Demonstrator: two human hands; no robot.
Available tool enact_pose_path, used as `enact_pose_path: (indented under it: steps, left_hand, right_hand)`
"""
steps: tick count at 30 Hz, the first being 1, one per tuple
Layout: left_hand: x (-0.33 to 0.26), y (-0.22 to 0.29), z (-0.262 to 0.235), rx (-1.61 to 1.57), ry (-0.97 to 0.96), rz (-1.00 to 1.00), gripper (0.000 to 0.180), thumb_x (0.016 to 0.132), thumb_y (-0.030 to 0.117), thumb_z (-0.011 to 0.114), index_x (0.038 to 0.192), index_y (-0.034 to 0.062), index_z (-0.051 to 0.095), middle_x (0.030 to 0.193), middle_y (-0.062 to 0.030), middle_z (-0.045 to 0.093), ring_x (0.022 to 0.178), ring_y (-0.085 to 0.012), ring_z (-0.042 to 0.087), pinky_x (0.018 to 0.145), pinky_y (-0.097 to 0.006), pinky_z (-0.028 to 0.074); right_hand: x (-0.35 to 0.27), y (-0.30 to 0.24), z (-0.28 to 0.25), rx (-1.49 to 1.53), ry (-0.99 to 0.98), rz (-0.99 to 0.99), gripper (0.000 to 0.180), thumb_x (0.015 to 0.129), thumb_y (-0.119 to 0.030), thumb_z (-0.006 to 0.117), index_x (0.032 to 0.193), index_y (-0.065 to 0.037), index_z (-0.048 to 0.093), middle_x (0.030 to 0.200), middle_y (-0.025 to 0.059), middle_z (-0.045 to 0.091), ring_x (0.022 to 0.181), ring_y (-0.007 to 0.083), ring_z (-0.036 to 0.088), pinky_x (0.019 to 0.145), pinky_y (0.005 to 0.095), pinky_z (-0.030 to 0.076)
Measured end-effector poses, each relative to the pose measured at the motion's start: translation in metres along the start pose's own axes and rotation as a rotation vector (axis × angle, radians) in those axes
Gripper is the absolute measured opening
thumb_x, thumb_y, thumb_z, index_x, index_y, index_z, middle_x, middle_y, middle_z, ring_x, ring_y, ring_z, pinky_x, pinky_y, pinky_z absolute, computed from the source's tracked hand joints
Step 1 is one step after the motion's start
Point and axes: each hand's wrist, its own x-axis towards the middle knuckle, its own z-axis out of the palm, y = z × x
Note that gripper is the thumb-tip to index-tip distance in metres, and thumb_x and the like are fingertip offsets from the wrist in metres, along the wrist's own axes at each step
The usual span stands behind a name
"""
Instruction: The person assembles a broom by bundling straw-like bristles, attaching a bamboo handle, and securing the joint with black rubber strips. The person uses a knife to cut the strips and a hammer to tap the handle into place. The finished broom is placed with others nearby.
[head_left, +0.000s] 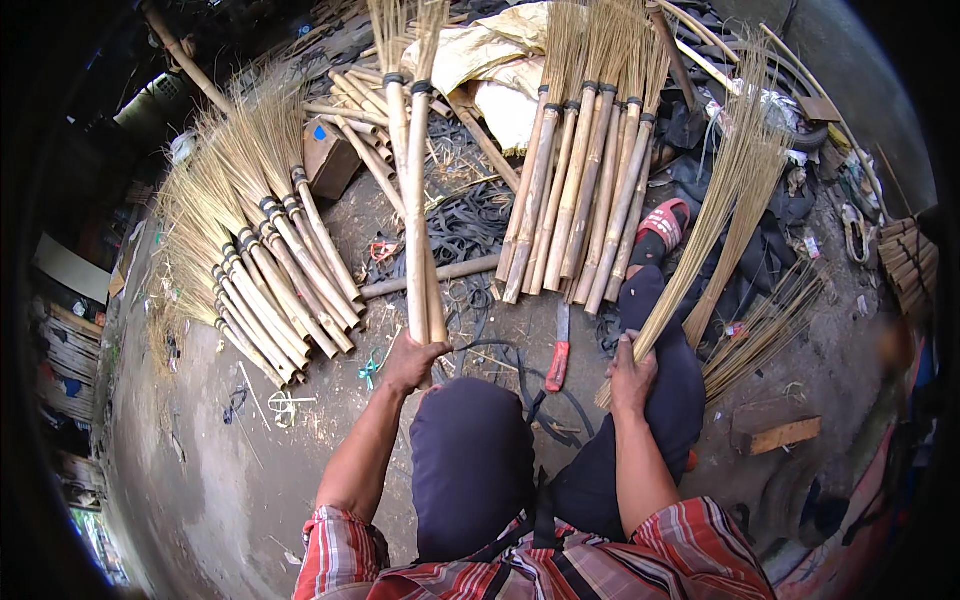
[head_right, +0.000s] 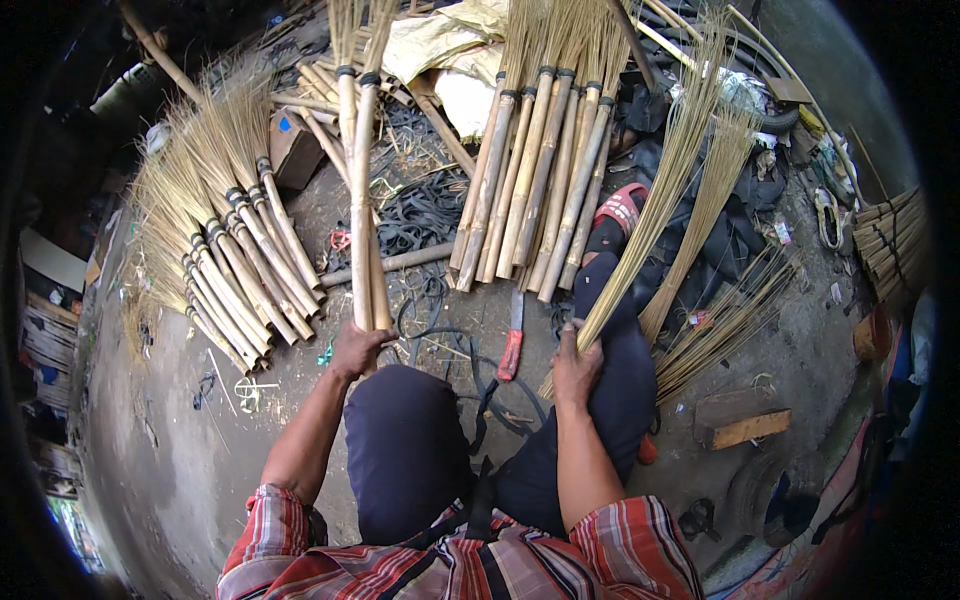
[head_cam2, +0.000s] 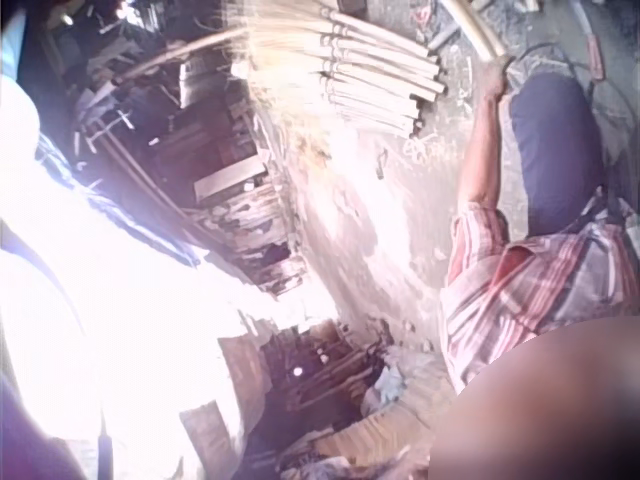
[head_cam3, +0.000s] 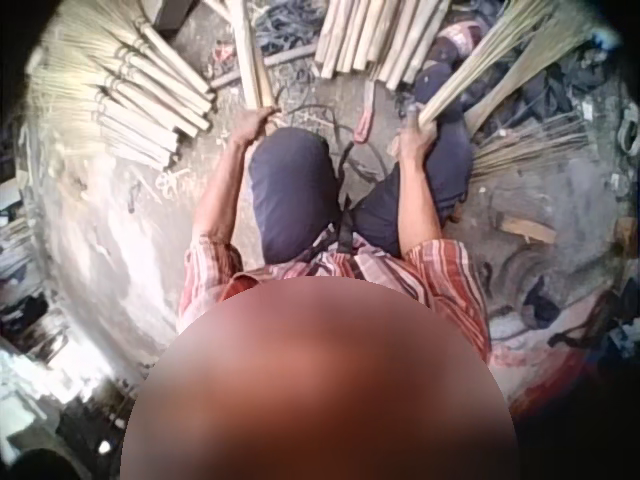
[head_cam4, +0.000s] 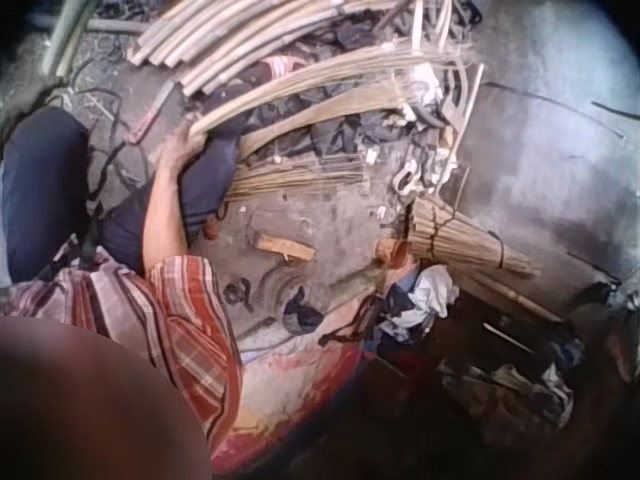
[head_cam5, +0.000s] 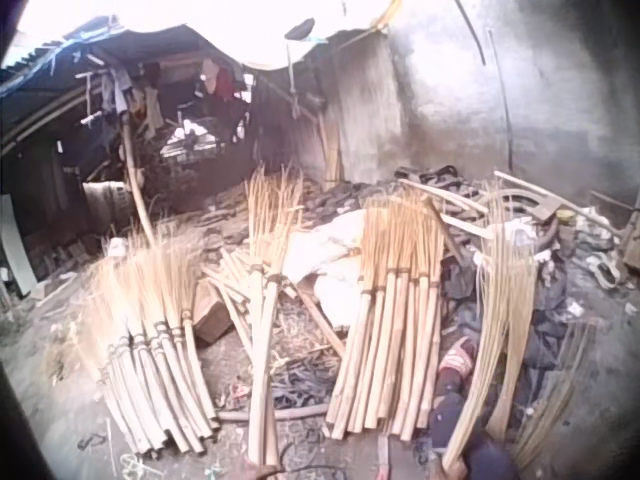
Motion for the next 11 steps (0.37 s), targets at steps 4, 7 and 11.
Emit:
enact_pose_path:
  steps: [4, 7, 11]
  left_hand:
    - [0.094, 0.047, 0.068, 0.078, -0.085, 0.169, 0.034, 0.075, 0.020, 0.088, 0.098, -0.0004, 0.073, 0.086, -0.0061, 0.073, 0.073, -0.0173, 0.064, 0.069, -0.036, 0.054]
    - [0.148, 0.057, 0.115, 0.111, -0.099, 0.177, 0.042, 0.077, 0.019, 0.085, 0.110, -0.0028, 0.071, 0.096, -0.0119, 0.076, 0.084, -0.0219, 0.069, 0.079, -0.037, 0.057]
    - [0.200, 0.049, 0.165, 0.149, -0.162, 0.206, 0.039, 0.080, 0.018, 0.082, 0.112, -0.0024, 0.071, 0.096, -0.0141, 0.075, 0.086, -0.0226, 0.071, 0.081, -0.038, 0.057]
  right_hand:
    - [0.007, -0.004, -0.002, -0.012, 0.016, 0.008, 0.022, 0.103, -0.016, 0.065, 0.118, 0.001, 0.063, 0.069, 0.0004, 0.057, 0.052, 0.0081, 0.053, 0.047, 0.0265, 0.044]
    - [0.013, -0.008, -0.001, -0.039, 0.021, 0.063, 0.022, 0.103, -0.013, 0.065, 0.120, 0.001, 0.061, 0.072, 0.0001, 0.055, 0.054, 0.0074, 0.052, 0.048, 0.0252, 0.045]
    - [0.021, -0.006, 0.003, -0.025, 0.004, 0.131, 0.020, 0.104, -0.011, 0.064, 0.120, -0.001, 0.061, 0.070, -0.0010, 0.054, 0.053, 0.0071, 0.051, 0.048, 0.0239, 0.045]
